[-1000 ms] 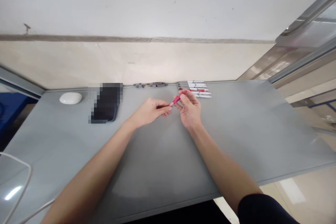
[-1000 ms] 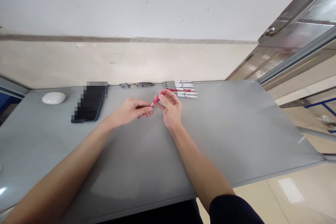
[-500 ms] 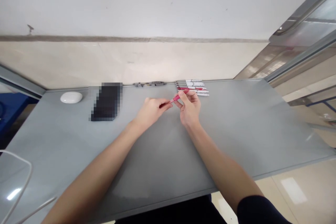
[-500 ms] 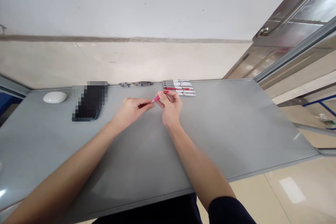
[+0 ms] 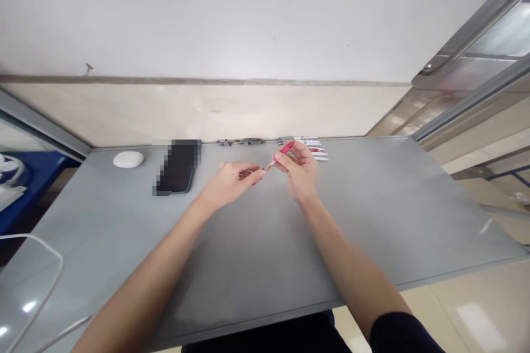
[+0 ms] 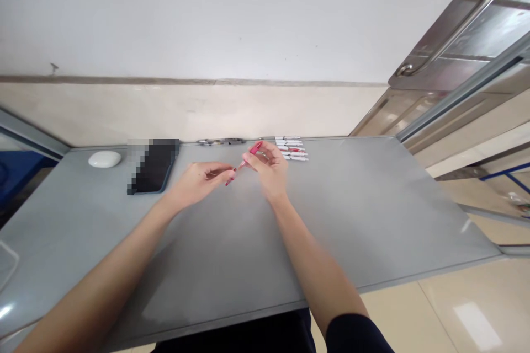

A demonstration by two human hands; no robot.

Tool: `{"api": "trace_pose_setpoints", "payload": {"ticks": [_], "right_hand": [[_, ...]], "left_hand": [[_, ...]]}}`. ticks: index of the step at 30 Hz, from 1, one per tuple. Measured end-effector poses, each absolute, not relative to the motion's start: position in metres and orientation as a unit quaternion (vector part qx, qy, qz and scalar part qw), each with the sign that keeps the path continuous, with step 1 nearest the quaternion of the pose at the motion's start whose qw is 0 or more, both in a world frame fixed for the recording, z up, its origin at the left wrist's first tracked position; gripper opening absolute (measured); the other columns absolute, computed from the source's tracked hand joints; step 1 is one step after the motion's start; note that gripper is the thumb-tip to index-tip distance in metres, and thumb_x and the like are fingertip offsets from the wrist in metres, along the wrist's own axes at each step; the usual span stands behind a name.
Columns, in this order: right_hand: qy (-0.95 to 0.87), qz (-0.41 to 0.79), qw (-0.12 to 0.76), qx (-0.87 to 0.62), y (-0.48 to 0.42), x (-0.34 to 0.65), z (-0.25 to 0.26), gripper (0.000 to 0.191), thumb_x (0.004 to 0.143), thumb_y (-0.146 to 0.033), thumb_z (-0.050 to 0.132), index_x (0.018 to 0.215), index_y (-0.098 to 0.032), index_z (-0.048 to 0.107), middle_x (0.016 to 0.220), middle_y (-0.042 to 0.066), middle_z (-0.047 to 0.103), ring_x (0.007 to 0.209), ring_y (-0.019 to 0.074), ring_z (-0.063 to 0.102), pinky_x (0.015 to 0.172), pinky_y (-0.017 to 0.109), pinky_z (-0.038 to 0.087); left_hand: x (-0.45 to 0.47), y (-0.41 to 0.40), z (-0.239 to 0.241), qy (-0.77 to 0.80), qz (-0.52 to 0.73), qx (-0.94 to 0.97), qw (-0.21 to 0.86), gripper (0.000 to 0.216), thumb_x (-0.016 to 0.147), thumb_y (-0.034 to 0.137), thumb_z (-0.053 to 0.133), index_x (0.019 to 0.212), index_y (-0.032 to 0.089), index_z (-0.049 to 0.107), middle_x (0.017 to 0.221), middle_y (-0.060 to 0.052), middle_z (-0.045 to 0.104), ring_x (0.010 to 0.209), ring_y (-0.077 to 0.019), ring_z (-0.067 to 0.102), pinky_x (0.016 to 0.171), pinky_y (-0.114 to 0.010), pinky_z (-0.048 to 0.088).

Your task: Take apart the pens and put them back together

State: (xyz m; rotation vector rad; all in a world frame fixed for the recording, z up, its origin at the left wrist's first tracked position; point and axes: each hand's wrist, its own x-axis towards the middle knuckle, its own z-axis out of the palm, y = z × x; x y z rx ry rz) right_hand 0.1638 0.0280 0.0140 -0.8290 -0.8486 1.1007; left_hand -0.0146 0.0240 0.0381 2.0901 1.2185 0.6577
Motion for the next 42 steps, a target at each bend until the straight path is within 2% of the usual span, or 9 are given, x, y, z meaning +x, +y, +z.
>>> {"api": "trace_pose_setpoints", "payload": {"ticks": [3, 5, 8, 12, 18, 33, 36, 39, 42], "right_hand": [[-0.401, 0.462, 0.693, -0.382, 0.030, 0.160, 0.020, 0.030, 0.063, -0.026, 0.079, 0.088, -0.025, 0.063, 0.085, -0.004, 0.066, 0.071, 0.0114, 0.064, 0.069, 0.032, 0.059], [-0.426, 0.446, 0.689, -0.381, 0.032, 0.154, 0.023, 0.028, 0.063, -0.027, 0.079, 0.087, -0.025, 0.064, 0.082, -0.004, 0.066, 0.071, 0.0120, 0.065, 0.068, 0.031, 0.058], [-0.458, 0.433, 0.674, -0.385, 0.034, 0.143, 0.025, 0.027, 0.064, -0.028, 0.079, 0.087, -0.025, 0.065, 0.081, -0.003, 0.066, 0.075, 0.0136, 0.067, 0.069, 0.029, 0.056], [-0.488, 0.425, 0.652, -0.394, 0.037, 0.128, 0.022, 0.025, 0.066, -0.032, 0.077, 0.087, -0.025, 0.065, 0.081, -0.002, 0.067, 0.079, 0.0142, 0.067, 0.067, 0.026, 0.056], [-0.494, 0.427, 0.645, -0.398, 0.041, 0.118, 0.018, 0.024, 0.068, -0.032, 0.075, 0.089, -0.026, 0.065, 0.084, -0.002, 0.067, 0.078, 0.0131, 0.067, 0.067, 0.026, 0.057], [-0.474, 0.445, 0.652, -0.390, 0.041, 0.117, 0.019, 0.023, 0.067, -0.030, 0.076, 0.087, -0.027, 0.065, 0.083, -0.003, 0.066, 0.080, 0.0132, 0.066, 0.067, 0.026, 0.056], [-0.469, 0.447, 0.652, -0.394, 0.037, 0.122, 0.022, 0.023, 0.067, -0.030, 0.076, 0.087, -0.027, 0.065, 0.083, -0.003, 0.066, 0.078, 0.0134, 0.066, 0.067, 0.027, 0.055], [-0.466, 0.443, 0.654, -0.399, 0.031, 0.129, 0.026, 0.024, 0.067, -0.031, 0.076, 0.087, -0.026, 0.064, 0.084, -0.002, 0.066, 0.079, 0.0136, 0.066, 0.069, 0.028, 0.056], [-0.455, 0.434, 0.668, -0.398, 0.025, 0.139, 0.028, 0.025, 0.067, -0.031, 0.077, 0.087, -0.026, 0.063, 0.086, -0.003, 0.066, 0.077, 0.0132, 0.065, 0.069, 0.029, 0.056]], "left_hand": [[-0.035, 0.024, 0.031, 0.496, 0.260, 0.816, 0.144, 0.041, 0.089, 0.049, 0.049, 0.109, 0.019, 0.068, 0.112, -0.008, 0.069, 0.095, -0.0226, 0.065, 0.079, -0.032, 0.052], [-0.048, 0.025, 0.022, 0.527, 0.241, 0.814, 0.035, 0.037, 0.091, 0.044, 0.048, 0.112, 0.020, 0.067, 0.119, -0.009, 0.066, 0.111, -0.0272, 0.060, 0.088, -0.038, 0.051], [-0.064, 0.027, 0.007, 0.539, 0.207, 0.815, -0.053, 0.037, 0.092, 0.039, 0.046, 0.116, 0.018, 0.065, 0.124, -0.012, 0.063, 0.115, -0.0299, 0.058, 0.094, -0.045, 0.048], [-0.073, 0.029, -0.009, 0.543, 0.198, 0.808, -0.113, 0.037, 0.092, 0.038, 0.046, 0.117, 0.019, 0.065, 0.131, -0.014, 0.059, 0.120, -0.0322, 0.054, 0.106, -0.051, 0.036], [-0.076, 0.030, -0.016, 0.566, 0.204, 0.791, -0.106, 0.039, 0.092, 0.040, 0.045, 0.121, 0.020, 0.063, 0.138, -0.016, 0.052, 0.129, -0.0333, 0.046, 0.110, -0.056, 0.026], [-0.075, 0.029, -0.006, 0.566, 0.196, 0.796, -0.089, 0.037, 0.093, 0.039, 0.045, 0.117, 0.018, 0.064, 0.132, -0.015, 0.056, 0.122, -0.0346, 0.051, 0.106, -0.053, 0.035], [-0.064, 0.027, 0.005, 0.550, 0.213, 0.805, -0.064, 0.038, 0.093, 0.038, 0.045, 0.119, 0.018, 0.063, 0.131, -0.014, 0.057, 0.121, -0.0340, 0.052, 0.106, -0.053, 0.035], [-0.049, 0.024, 0.018, 0.512, 0.231, 0.827, 0.007, 0.037, 0.093, 0.038, 0.044, 0.121, 0.020, 0.062, 0.131, -0.010, 0.058, 0.118, -0.0297, 0.054, 0.101, -0.045, 0.043], [-0.032, 0.022, 0.030, 0.491, 0.267, 0.827, 0.065, 0.037, 0.095, 0.039, 0.041, 0.119, 0.021, 0.062, 0.127, -0.008, 0.061, 0.116, -0.0263, 0.056, 0.099, -0.041, 0.045]]}}
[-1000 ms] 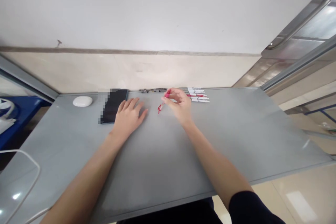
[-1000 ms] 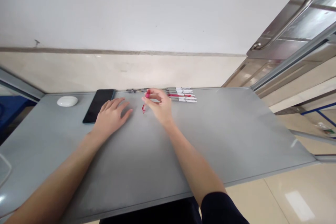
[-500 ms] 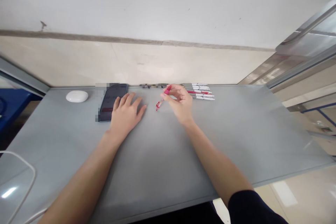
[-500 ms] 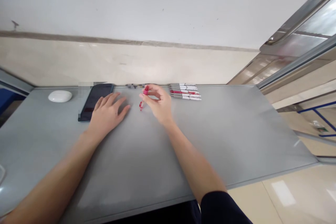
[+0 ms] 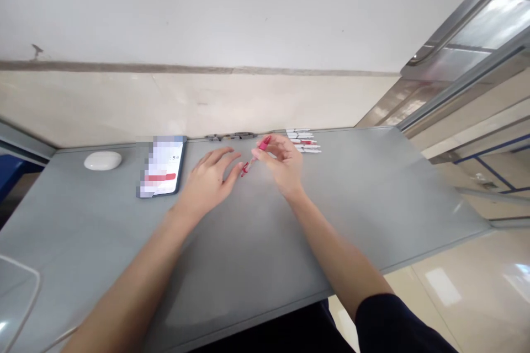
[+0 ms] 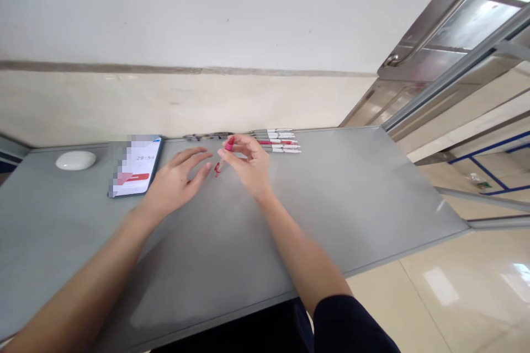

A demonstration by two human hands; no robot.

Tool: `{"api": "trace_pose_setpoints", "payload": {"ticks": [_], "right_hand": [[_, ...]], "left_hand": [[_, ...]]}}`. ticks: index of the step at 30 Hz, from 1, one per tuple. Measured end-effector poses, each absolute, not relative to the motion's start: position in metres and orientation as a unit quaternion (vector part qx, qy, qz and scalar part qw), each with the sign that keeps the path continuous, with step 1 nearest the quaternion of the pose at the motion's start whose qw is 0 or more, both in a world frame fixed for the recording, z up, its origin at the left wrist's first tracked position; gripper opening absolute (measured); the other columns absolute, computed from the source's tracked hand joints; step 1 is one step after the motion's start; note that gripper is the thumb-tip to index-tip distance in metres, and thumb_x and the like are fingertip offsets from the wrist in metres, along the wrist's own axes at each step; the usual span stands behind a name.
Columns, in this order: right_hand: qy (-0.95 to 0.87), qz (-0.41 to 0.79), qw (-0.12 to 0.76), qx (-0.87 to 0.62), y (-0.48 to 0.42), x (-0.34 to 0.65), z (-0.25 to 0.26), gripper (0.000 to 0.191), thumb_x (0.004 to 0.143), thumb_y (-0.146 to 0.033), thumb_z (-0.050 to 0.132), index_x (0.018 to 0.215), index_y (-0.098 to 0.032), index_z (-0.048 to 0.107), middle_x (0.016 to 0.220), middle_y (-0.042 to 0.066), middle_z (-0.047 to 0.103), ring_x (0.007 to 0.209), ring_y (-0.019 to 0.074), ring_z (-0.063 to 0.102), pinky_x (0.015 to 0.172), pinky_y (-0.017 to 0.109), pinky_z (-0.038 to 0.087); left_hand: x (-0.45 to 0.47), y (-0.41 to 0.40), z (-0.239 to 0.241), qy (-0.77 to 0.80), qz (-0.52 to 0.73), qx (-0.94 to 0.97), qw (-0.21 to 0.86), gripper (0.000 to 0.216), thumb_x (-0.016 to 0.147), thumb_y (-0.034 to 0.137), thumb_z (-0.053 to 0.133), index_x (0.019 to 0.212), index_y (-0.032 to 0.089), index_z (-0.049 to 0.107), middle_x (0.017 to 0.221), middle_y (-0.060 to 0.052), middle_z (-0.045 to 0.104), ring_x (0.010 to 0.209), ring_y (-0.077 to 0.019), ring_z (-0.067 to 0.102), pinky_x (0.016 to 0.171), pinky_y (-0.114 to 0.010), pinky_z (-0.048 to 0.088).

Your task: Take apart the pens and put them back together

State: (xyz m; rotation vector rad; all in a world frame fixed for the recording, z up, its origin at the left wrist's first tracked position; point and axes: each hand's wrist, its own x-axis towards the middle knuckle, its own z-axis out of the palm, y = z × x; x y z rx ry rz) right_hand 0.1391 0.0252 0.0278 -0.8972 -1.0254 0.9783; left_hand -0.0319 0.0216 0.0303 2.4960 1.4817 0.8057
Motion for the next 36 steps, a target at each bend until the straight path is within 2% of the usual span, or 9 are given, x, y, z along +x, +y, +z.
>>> {"api": "trace_pose_setpoints", "payload": {"ticks": [9, 14, 18, 22, 26, 29, 32, 36], "right_hand": [[-0.408, 0.449, 0.693, -0.390, 0.019, 0.160, 0.015, 0.024, 0.067, -0.030, 0.076, 0.084, -0.025, 0.060, 0.084, -0.004, 0.061, 0.071, 0.0107, 0.061, 0.069, 0.030, 0.058], [-0.392, 0.457, 0.695, -0.392, 0.019, 0.156, 0.011, 0.024, 0.065, -0.028, 0.076, 0.081, -0.025, 0.059, 0.083, -0.004, 0.061, 0.066, 0.0102, 0.062, 0.066, 0.030, 0.057], [-0.375, 0.450, 0.708, -0.395, 0.020, 0.156, 0.011, 0.026, 0.063, -0.027, 0.078, 0.080, -0.024, 0.060, 0.080, -0.004, 0.062, 0.064, 0.0100, 0.062, 0.066, 0.030, 0.057], [-0.369, 0.478, 0.709, -0.365, 0.023, 0.162, 0.009, 0.020, 0.067, -0.029, 0.076, 0.081, -0.023, 0.063, 0.080, -0.003, 0.064, 0.067, 0.0117, 0.064, 0.067, 0.032, 0.058], [-0.361, 0.502, 0.707, -0.342, 0.026, 0.169, 0.005, 0.017, 0.068, -0.026, 0.076, 0.080, -0.025, 0.065, 0.077, -0.004, 0.064, 0.067, 0.0119, 0.064, 0.067, 0.032, 0.058], [-0.348, 0.528, 0.706, -0.319, 0.029, 0.174, 0.002, 0.017, 0.068, -0.025, 0.077, 0.082, -0.026, 0.068, 0.079, -0.004, 0.066, 0.071, 0.0121, 0.066, 0.065, 0.030, 0.059], [-0.340, 0.552, 0.702, -0.295, 0.032, 0.178, -0.002, 0.018, 0.068, -0.024, 0.077, 0.085, -0.027, 0.070, 0.082, -0.004, 0.069, 0.075, 0.0123, 0.068, 0.066, 0.027, 0.060], [-0.333, 0.562, 0.704, -0.280, 0.035, 0.182, -0.005, 0.016, 0.069, -0.023, 0.078, 0.082, -0.026, 0.070, 0.080, -0.006, 0.068, 0.073, 0.0109, 0.068, 0.065, 0.024, 0.059]], "left_hand": [[0.004, 0.018, 0.014, 0.434, 0.349, 0.818, 0.143, 0.030, 0.093, 0.034, 0.047, 0.109, 0.016, 0.065, 0.111, -0.008, 0.069, 0.102, -0.0208, 0.063, 0.090, -0.033, 0.049], [0.008, 0.021, 0.002, 0.438, 0.360, 0.810, 0.149, 0.027, 0.089, 0.034, 0.053, 0.099, 0.016, 0.069, 0.091, -0.008, 0.071, 0.080, -0.0172, 0.063, 0.074, -0.027, 0.049], [0.008, 0.027, 0.003, 0.447, 0.344, 0.799, 0.209, 0.029, 0.090, 0.040, 0.052, 0.095, 0.018, 0.070, 0.083, -0.005, 0.070, 0.069, -0.0140, 0.060, 0.064, -0.024, 0.047], [0.009, 0.031, 0.009, 0.426, 0.327, 0.785, 0.308, 0.029, 0.089, 0.042, 0.054, 0.094, 0.019, 0.070, 0.085, -0.003, 0.071, 0.069, -0.0136, 0.059, 0.068, -0.025, 0.048], [0.007, 0.035, 0.018, 0.389, 0.247, 0.769, 0.443, 0.031, 0.088, 0.044, 0.053, 0.093, 0.019, 0.070, 0.081, -0.001, 0.069, 0.066, -0.0127, 0.058, 0.064, -0.024, 0.048], [0.002, 0.041, 0.025, 0.339, 0.200, 0.754, 0.526, 0.034, 0.090, 0.045, 0.050, 0.090, 0.018, 0.071, 0.086, -0.004, 0.070, 0.077, -0.0147, 0.062, 0.073, -0.027, 0.050], [-0.002, 0.047, 0.029, 0.307, 0.186, 0.726, 0.587, 0.035, 0.092, 0.044, 0.049, 0.095, 0.016, 0.070, 0.093, -0.007, 0.071, 0.087, -0.0168, 0.064, 0.081, -0.030, 0.050], [-0.003, 0.053, 0.030, 0.304, 0.172, 0.693, 0.630, 0.036, 0.091, 0.045, 0.050, 0.097, 0.016, 0.070, 0.096, -0.009, 0.072, 0.090, -0.0185, 0.065, 0.084, -0.033, 0.049]]}}
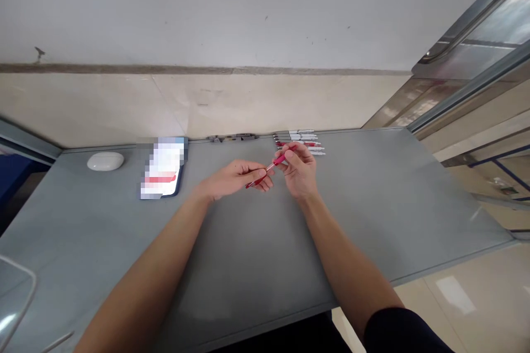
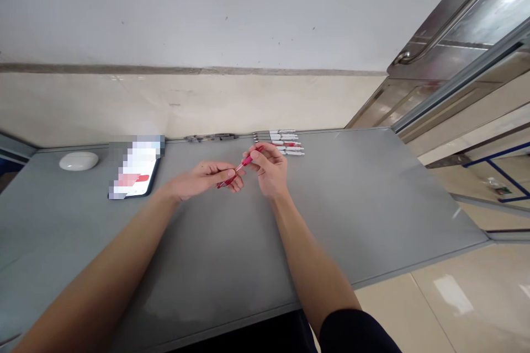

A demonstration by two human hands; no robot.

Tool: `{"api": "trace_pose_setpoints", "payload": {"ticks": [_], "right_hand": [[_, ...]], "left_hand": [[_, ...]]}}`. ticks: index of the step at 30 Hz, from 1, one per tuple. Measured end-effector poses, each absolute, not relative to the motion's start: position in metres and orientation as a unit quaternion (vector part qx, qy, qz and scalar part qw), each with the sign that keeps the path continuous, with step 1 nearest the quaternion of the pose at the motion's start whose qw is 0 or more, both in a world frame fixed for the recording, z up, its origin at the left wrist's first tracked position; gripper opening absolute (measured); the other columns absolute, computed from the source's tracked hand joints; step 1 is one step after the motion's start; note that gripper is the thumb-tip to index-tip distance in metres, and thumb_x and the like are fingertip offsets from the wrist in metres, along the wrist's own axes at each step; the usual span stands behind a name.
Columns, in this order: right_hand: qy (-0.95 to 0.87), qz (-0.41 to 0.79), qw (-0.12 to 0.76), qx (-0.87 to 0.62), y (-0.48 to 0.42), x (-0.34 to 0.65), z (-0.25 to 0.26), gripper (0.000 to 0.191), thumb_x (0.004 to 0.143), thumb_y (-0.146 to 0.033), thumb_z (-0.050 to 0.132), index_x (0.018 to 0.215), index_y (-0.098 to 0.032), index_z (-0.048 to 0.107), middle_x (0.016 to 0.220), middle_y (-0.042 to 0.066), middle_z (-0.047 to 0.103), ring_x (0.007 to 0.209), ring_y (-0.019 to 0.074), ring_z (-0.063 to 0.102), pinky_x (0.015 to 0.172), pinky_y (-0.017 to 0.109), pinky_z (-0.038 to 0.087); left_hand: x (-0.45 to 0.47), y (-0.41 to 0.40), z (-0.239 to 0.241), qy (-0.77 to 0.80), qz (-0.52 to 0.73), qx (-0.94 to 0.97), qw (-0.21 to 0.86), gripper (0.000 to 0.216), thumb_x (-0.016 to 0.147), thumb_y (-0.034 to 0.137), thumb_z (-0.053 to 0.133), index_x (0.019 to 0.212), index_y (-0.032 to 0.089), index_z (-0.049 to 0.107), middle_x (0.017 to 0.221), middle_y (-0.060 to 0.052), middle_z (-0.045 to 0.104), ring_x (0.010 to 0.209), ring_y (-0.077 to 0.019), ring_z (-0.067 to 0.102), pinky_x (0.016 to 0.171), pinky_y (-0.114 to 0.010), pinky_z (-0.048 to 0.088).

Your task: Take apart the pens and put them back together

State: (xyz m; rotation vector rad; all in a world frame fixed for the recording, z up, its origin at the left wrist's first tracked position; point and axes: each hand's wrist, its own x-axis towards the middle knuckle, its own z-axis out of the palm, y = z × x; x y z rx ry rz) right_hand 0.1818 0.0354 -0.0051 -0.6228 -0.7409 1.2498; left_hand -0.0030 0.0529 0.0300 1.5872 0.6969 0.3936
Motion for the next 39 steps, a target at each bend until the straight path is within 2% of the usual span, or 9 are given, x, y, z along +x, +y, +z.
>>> {"api": "trace_pose_setpoints", "payload": {"ticks": [9, 14, 22, 25, 30, 32, 34, 39], "right_hand": [[-0.345, 0.543, 0.690, -0.332, 0.037, 0.179, -0.006, 0.016, 0.067, -0.024, 0.078, 0.079, -0.025, 0.067, 0.078, -0.005, 0.066, 0.070, 0.0102, 0.065, 0.064, 0.026, 0.058], [-0.321, 0.553, 0.700, -0.317, 0.036, 0.179, -0.008, 0.017, 0.068, -0.025, 0.078, 0.082, -0.025, 0.068, 0.090, -0.005, 0.067, 0.072, 0.0100, 0.066, 0.062, 0.025, 0.058], [-0.279, 0.601, 0.697, -0.276, 0.033, 0.178, -0.008, 0.019, 0.066, -0.025, 0.079, 0.078, -0.026, 0.065, 0.076, -0.008, 0.063, 0.067, 0.0073, 0.064, 0.063, 0.022, 0.058], [-0.271, 0.574, 0.709, -0.308, 0.034, 0.174, -0.008, 0.019, 0.066, -0.026, 0.079, 0.078, -0.025, 0.064, 0.074, -0.008, 0.062, 0.067, 0.0077, 0.063, 0.063, 0.023, 0.057], [-0.222, 0.512, 0.740, -0.376, 0.036, 0.165, -0.007, 0.023, 0.065, -0.027, 0.079, 0.077, -0.023, 0.061, 0.076, -0.006, 0.064, 0.068, 0.0089, 0.063, 0.063, 0.024, 0.056], [-0.208, 0.507, 0.744, -0.383, 0.036, 0.163, -0.007, 0.024, 0.064, -0.026, 0.080, 0.076, -0.022, 0.060, 0.077, -0.006, 0.064, 0.068, 0.0091, 0.064, 0.063, 0.024, 0.057], [-0.215, 0.517, 0.739, -0.374, 0.036, 0.164, -0.006, 0.023, 0.064, -0.026, 0.080, 0.077, -0.023, 0.062, 0.077, -0.006, 0.064, 0.067, 0.0089, 0.064, 0.062, 0.024, 0.057], [-0.248, 0.565, 0.713, -0.333, 0.033, 0.171, -0.006, 0.022, 0.066, -0.026, 0.079, 0.084, -0.025, 0.066, 0.086, -0.005, 0.067, 0.071, 0.0082, 0.065, 0.061, 0.021, 0.056]], "left_hand": [[0.001, 0.057, 0.024, 0.351, 0.202, 0.676, 0.616, 0.029, 0.084, 0.043, 0.061, 0.081, 0.016, 0.069, 0.076, -0.003, 0.064, 0.069, -0.0130, 0.055, 0.064, -0.027, 0.043], [0.002, 0.054, 0.031, 0.329, 0.198, 0.672, 0.633, 0.033, 0.087, 0.045, 0.057, 0.080, 0.014, 0.068, 0.078, -0.004, 0.065, 0.069, -0.0127, 0.056, 0.062, -0.025, 0.041], [0.003, 0.050, 0.038, 0.291, 0.134, 0.670, 0.670, 0.035, 0.091, 0.044, 0.051, 0.082, 0.014, 0.067, 0.081, -0.005, 0.067, 0.071, -0.0130, 0.059, 0.062, -0.025, 0.042], [0.004, 0.049, 0.036, 0.320, 0.159, 0.698, 0.621, 0.034, 0.090, 0.044, 0.050, 0.079, 0.015, 0.065, 0.078, -0.004, 0.065, 0.070, -0.0126, 0.057, 0.061, -0.024, 0.041], [0.011, 0.047, 0.028, 0.404, 0.241, 0.762, 0.445, 0.031, 0.089, 0.039, 0.050, 0.068, 0.017, 0.059, 0.064, 0.002, 0.055, 0.062, -0.0112, 0.049, 0.061, -0.025, 0.038], [0.013, 0.047, 0.026, 0.418, 0.250, 0.768, 0.416, 0.031, 0.089, 0.038, 0.050, 0.067, 0.018, 0.060, 0.063, 0.002, 0.055, 0.061, -0.0111, 0.048, 0.061, -0.025, 0.039], [0.011, 0.048, 0.026, 0.408, 0.245, 0.758, 0.446, 0.030, 0.089, 0.038, 0.051, 0.070, 0.017, 0.062, 0.066, 0.001, 0.059, 0.064, -0.0115, 0.052, 0.063, -0.025, 0.041], [0.002, 0.048, 0.040, 0.354, 0.183, 0.691, 0.604, 0.034, 0.089, 0.044, 0.053, 0.081, 0.015, 0.067, 0.078, -0.004, 0.067, 0.068, -0.0125, 0.059, 0.063, -0.025, 0.045]]}}
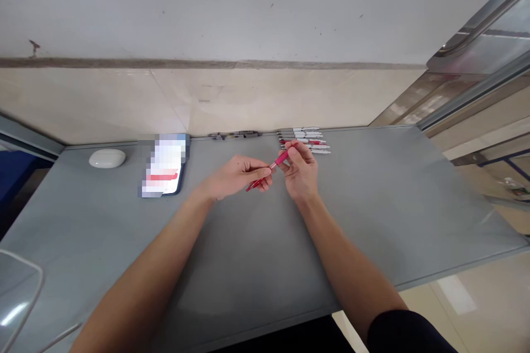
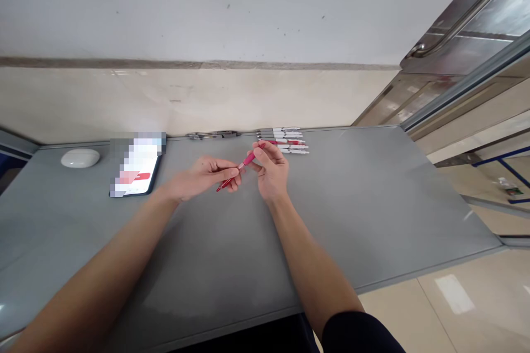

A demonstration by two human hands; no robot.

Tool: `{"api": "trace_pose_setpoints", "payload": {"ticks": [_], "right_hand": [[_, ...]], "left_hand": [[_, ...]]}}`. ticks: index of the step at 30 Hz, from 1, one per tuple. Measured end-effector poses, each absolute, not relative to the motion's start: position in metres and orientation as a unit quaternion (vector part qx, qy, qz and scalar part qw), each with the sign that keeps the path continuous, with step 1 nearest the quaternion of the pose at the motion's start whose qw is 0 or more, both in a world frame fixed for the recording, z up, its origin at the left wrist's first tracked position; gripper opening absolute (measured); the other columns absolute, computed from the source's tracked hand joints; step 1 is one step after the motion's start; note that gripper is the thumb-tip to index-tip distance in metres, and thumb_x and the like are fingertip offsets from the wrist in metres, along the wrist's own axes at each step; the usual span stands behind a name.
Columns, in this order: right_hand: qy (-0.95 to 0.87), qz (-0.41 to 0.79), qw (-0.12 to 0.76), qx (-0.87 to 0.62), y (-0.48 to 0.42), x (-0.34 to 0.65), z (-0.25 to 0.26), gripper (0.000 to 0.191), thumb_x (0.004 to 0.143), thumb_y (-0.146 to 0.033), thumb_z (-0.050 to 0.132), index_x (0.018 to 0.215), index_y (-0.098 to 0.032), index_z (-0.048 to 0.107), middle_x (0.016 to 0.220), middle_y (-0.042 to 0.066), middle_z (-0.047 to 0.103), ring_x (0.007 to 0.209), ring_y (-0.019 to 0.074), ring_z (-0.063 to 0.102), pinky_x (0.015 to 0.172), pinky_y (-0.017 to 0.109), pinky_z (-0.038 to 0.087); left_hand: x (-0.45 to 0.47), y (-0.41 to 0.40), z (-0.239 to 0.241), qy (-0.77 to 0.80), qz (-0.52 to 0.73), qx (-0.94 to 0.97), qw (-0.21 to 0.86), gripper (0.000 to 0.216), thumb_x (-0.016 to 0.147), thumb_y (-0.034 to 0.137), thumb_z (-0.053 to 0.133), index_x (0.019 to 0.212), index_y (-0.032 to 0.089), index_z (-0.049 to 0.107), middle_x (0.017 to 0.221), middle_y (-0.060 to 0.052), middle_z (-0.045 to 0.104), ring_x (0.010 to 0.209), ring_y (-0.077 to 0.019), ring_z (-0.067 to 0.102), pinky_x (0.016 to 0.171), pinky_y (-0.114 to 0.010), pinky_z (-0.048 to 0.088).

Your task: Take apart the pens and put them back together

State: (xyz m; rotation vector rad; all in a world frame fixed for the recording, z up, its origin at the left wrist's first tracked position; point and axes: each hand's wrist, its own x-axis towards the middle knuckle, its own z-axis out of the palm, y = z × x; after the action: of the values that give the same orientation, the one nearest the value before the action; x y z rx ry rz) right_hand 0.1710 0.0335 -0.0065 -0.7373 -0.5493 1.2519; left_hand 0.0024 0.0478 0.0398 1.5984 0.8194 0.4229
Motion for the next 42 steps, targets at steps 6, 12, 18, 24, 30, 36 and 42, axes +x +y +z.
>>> {"api": "trace_pose_setpoints", "payload": {"ticks": [6, 12, 18, 24, 30, 36, 42], "right_hand": [[-0.248, 0.626, 0.693, -0.258, 0.031, 0.174, -0.009, 0.024, 0.066, -0.031, 0.079, 0.080, -0.028, 0.060, 0.078, -0.009, 0.060, 0.068, 0.0070, 0.061, 0.060, 0.021, 0.057], [-0.259, 0.630, 0.689, -0.247, 0.035, 0.176, -0.011, 0.026, 0.064, -0.030, 0.081, 0.077, -0.028, 0.059, 0.077, -0.009, 0.058, 0.066, 0.0056, 0.059, 0.066, 0.021, 0.059], [-0.248, 0.574, 0.712, -0.319, 0.037, 0.172, -0.010, 0.020, 0.068, -0.028, 0.078, 0.077, -0.025, 0.060, 0.077, -0.008, 0.060, 0.071, 0.0062, 0.062, 0.072, 0.022, 0.058], [-0.230, 0.549, 0.727, -0.343, 0.037, 0.169, -0.009, 0.017, 0.069, -0.028, 0.077, 0.079, -0.025, 0.063, 0.078, -0.007, 0.063, 0.072, 0.0076, 0.064, 0.069, 0.022, 0.058], [-0.250, 0.597, 0.701, -0.299, 0.035, 0.173, -0.010, 0.023, 0.067, -0.030, 0.078, 0.085, -0.027, 0.064, 0.084, -0.007, 0.065, 0.074, 0.0079, 0.064, 0.065, 0.021, 0.058], [-0.264, 0.637, 0.682, -0.243, 0.033, 0.175, -0.009, 0.022, 0.067, -0.030, 0.079, 0.079, -0.029, 0.061, 0.077, -0.009, 0.060, 0.067, 0.0060, 0.061, 0.063, 0.020, 0.057], [-0.274, 0.598, 0.691, -0.300, 0.036, 0.175, -0.007, 0.021, 0.067, -0.029, 0.078, 0.078, -0.026, 0.061, 0.073, -0.008, 0.060, 0.069, 0.0075, 0.062, 0.066, 0.023, 0.058]], "left_hand": [[-0.001, 0.046, 0.046, 0.310, 0.132, 0.657, 0.675, 0.035, 0.090, 0.046, 0.052, 0.085, 0.015, 0.069, 0.080, -0.006, 0.069, 0.074, -0.0155, 0.063, 0.070, -0.029, 0.049], [0.000, 0.049, 0.042, 0.332, 0.149, 0.679, 0.638, 0.036, 0.089, 0.046, 0.052, 0.081, 0.015, 0.067, 0.078, -0.006, 0.067, 0.070, -0.0144, 0.060, 0.061, -0.026, 0.044], [0.009, 0.048, 0.036, 0.393, 0.215, 0.748, 0.490, 0.030, 0.088, 0.040, 0.052, 0.070, 0.017, 0.061, 0.066, 0.000, 0.057, 0.063, -0.0120, 0.051, 0.058, -0.024, 0.037], [0.015, 0.047, 0.031, 0.425, 0.237, 0.767, 0.417, 0.029, 0.089, 0.037, 0.051, 0.068, 0.018, 0.060, 0.062, 0.002, 0.054, 0.059, -0.0108, 0.047, 0.059, -0.025, 0.037], [0.003, 0.049, 0.037, 0.354, 0.182, 0.698, 0.595, 0.034, 0.089, 0.044, 0.051, 0.083, 0.015, 0.068, 0.081, -0.005, 0.068, 0.073, -0.0153, 0.061, 0.068, -0.027, 0.047], [0.001, 0.047, 0.043, 0.325, 0.136, 0.667, 0.656, 0.035, 0.091, 0.044, 0.051, 0.087, 0.014, 0.069, 0.079, -0.006, 0.068, 0.071, -0.0146, 0.062, 0.062, -0.025, 0.045], [0.004, 0.048, 0.039, 0.359, 0.181, 0.710, 0.578, 0.033, 0.088, 0.045, 0.052, 0.080, 0.016, 0.067, 0.076, -0.004, 0.066, 0.070, -0.0144, 0.059, 0.062, -0.025, 0.044]]}}
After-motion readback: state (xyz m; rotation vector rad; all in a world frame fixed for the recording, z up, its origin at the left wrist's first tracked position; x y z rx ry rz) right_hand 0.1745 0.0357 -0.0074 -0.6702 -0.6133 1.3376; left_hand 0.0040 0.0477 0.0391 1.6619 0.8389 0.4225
